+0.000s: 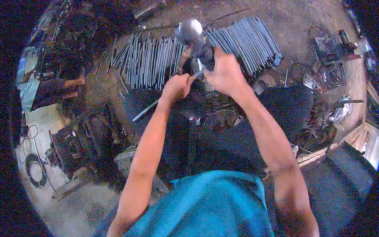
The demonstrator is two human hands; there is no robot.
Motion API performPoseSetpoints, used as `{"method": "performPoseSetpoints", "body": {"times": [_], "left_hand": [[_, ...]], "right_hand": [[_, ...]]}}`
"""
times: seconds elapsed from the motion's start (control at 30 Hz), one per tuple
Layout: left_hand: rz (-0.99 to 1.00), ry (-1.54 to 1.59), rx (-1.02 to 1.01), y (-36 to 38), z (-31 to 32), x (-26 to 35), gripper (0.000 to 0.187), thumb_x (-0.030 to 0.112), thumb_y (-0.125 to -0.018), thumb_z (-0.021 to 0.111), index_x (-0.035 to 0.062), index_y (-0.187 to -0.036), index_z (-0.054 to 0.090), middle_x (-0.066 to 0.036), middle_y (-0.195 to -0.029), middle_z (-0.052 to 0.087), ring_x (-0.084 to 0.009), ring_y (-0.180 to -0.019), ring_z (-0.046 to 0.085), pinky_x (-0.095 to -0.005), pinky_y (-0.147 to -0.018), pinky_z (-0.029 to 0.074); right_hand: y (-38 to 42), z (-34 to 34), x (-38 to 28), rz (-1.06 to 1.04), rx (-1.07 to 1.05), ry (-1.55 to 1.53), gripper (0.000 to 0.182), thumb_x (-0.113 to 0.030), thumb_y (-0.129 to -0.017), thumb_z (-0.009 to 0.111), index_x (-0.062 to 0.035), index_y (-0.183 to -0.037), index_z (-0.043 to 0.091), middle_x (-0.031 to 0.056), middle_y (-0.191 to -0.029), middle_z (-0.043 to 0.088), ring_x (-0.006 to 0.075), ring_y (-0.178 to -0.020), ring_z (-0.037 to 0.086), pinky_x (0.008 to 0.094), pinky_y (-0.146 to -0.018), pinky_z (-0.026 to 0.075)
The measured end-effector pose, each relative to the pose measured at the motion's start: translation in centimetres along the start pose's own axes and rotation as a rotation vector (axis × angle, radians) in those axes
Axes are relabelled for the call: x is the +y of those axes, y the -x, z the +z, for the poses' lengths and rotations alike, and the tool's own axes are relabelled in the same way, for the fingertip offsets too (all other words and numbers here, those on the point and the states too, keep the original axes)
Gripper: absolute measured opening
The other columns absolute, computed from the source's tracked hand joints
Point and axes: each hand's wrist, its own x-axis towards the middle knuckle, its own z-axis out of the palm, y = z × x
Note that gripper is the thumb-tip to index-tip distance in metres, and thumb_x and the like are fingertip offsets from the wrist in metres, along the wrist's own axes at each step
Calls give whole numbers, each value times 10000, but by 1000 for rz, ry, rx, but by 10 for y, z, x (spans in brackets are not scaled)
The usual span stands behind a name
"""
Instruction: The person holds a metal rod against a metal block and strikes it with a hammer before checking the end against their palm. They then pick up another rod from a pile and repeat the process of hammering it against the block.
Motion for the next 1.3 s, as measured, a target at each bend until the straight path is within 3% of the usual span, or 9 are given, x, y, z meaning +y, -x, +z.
{"method": "performPoseSetpoints", "body": {"times": [0.2, 0.27, 0.33, 0.43, 0.63, 0.87, 1.0, 1.07, 1.3], "left_hand": [[-23, 45, -4, 0, 11, -1, 431, 386, -970, 448, 8, -865, 625, -271, -830, 641, -464, -815, 615, -546, -748, 488], [-19, 49, 9, -2, 10, 0, 437, 376, -969, 450, -1, -850, 635, -276, -834, 640, -462, -818, 616, -542, -753, 488], [-7, 76, -4, -3, 12, -3, 434, 371, -969, 450, -1, -850, 639, -278, -844, 638, -461, -824, 615, -538, -753, 489], [7, 89, 13, -7, 12, -6, 432, 370, -965, 456, 3, -843, 649, -274, -858, 639, -456, -836, 612, -529, -755, 491], [67, 79, -10, -12, 14, -9, 419, 409, -911, 541, 16, -846, 672, -248, -859, 653, -437, -840, 627, -503, -773, 497], [74, 154, 51, -6, 8, -9, 310, 315, -852, 645, 8, -889, 660, -237, -816, 653, -424, -827, 624, -503, -763, 487], [83, 124, 68, -7, 10, -11, 287, 284, -846, 657, 2, -897, 663, -232, -809, 653, -423, -802, 626, -489, -726, 496], [95, 96, 89, -6, 4, -10, 283, 280, -847, 655, 2, -894, 664, -237, -816, 651, -431, -804, 623, -491, -726, 496], [81, 151, -7, -8, 7, -8, 322, 327, -901, 571, 23, -881, 676, -256, -876, 649, -443, -878, 618, -518, -792, 489]], "right_hand": [[-48, -78, -86, -401, 317, -399, 100, -19, -714, 637, -13, -771, 555, 23, -646, 555, 114, -555, 532, 299, -488, 447], [-37, -79, -77, -328, 414, -102, 280, -116, -724, 713, -4, -954, 599, 148, -691, 651, 289, -590, 642, 356, -586, 503], [-4, -30, -30, -325, 425, -264, 204, -57, -729, 709, -1, -907, 626, 124, -796, 677, 221, -700, 660, 325, -671, 505], [72, 44, 68, 309, -175, 369, 592, -89, -669, 695, 76, -1204, 503, 264, -881, 656, 454, -933, 617, 449, -894, 480], [6, -27, 12, -29, 204, 46, 379, -120, -677, 708, 66, -979, 573, 271, -839, 646, 442, -822, 632, 454, -727, 503], [-28, -105, -83, -315, 453, -172, 162, -105, -810, 669, -31, -669, 640, 1, -545, 605, 71, -496, 570, 237, -487, 429], [34, 3, 17, -170, 483, -324, 272, -71, -713, 712, -8, -953, 600, 123, -748, 668, 311, -694, 666, 398, -674, 526], [75, 42, 57, 504, -168, 207, 528, -129, -673, 695, 14, -1151, 522, 269, -866, 653, 471, -859, 619, 504, -791, 501], [-22, -63, -24, -45, 357, -41, 390, -129, -673, 710, 23, -1012, 588, 245, -847, 659, 407, -804, 649, 443, -733, 507]]}}
